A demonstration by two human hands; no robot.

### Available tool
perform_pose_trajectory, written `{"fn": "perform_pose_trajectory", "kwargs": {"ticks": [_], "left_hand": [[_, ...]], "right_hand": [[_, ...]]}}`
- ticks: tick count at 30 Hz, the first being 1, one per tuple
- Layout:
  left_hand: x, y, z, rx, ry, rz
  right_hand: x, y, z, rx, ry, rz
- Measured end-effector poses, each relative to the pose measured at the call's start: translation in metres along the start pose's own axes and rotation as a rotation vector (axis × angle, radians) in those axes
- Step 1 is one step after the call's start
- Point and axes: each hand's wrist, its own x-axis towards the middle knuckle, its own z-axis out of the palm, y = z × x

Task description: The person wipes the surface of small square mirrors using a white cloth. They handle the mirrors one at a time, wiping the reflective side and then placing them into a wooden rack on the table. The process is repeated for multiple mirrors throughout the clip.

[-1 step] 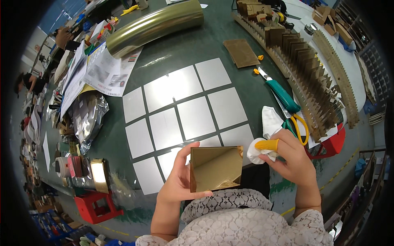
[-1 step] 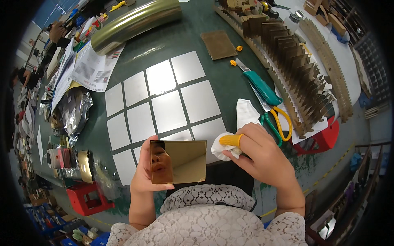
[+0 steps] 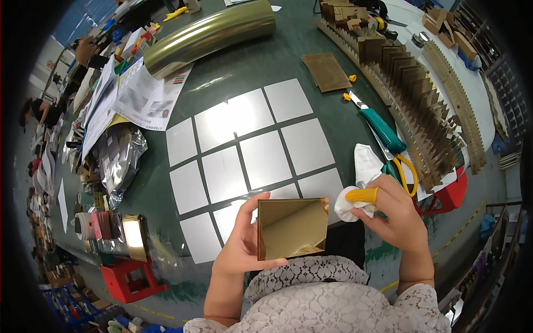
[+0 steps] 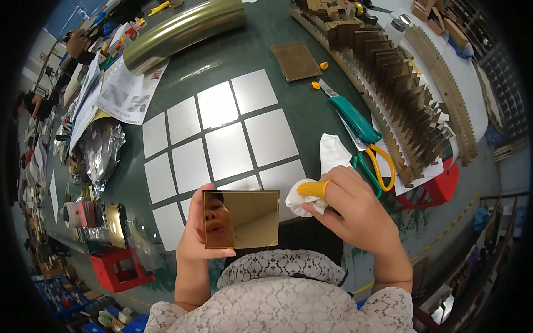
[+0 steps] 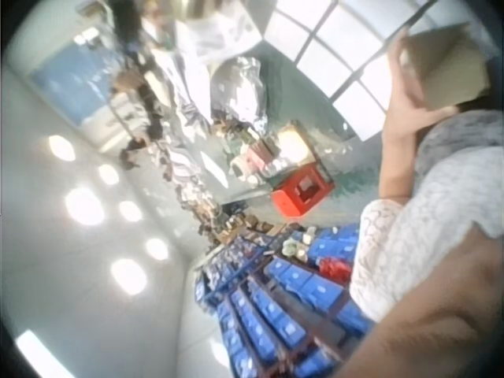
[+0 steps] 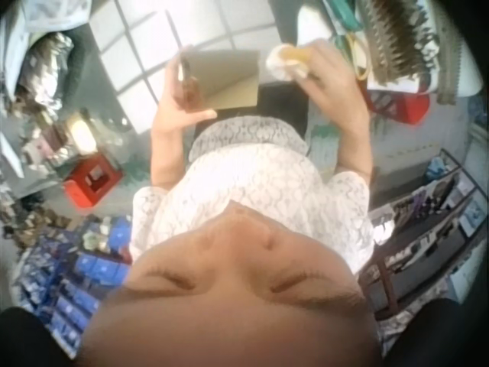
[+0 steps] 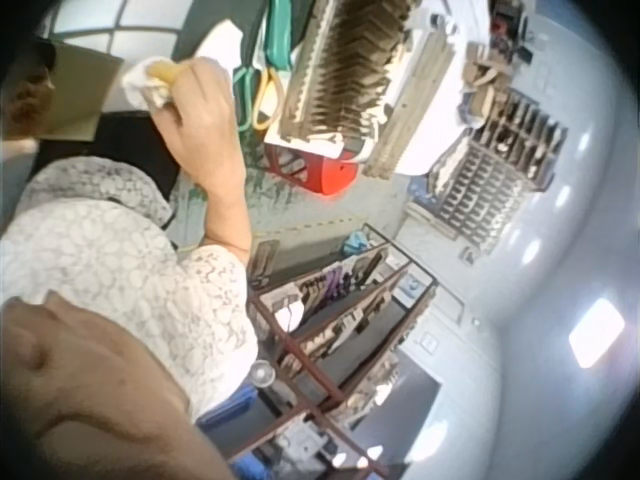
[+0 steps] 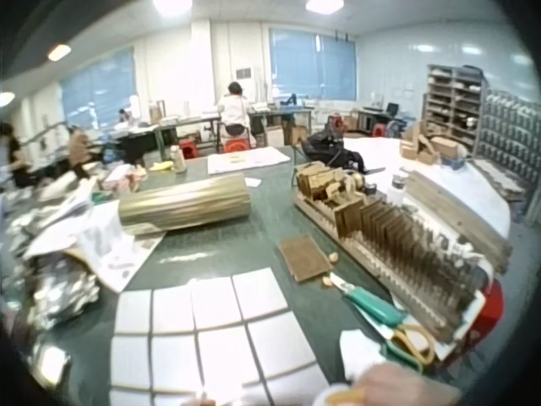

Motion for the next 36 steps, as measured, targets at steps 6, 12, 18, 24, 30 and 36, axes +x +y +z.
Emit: {"fn": "perform_pose_trajectory", "kwargs": {"ticks": [6,12,18,24,30,36], "left_hand": [[-0.001,0.002,0.003,0.012,0.028,-0.028],[0.001,0.004,0.006,-0.048,0.052,-0.083],[-0.001,0.001,0.003,-0.020,0.067,-0.066],[0.002,0.001,0.007,0.004,0.149,-0.084],[0.004,0.001,0.006,0.091,0.107,-0.042],[0.008,0.007,0.024,-0.061,0.280,-0.226]], "right_hand": [[0.001,-0.002,0.005,0.008,0.044,-0.002],[0.002,-0.004,0.010,0.030,0.058,0.010],[-0.002,0.001,0.011,-0.041,0.069,0.053],[-0.002,0.001,0.012,-0.032,0.125,0.073],[-0.002,0.001,0.013,-0.037,0.175,0.064],[0.003,-0.010,0.024,0.068,0.182,0.079]]}}
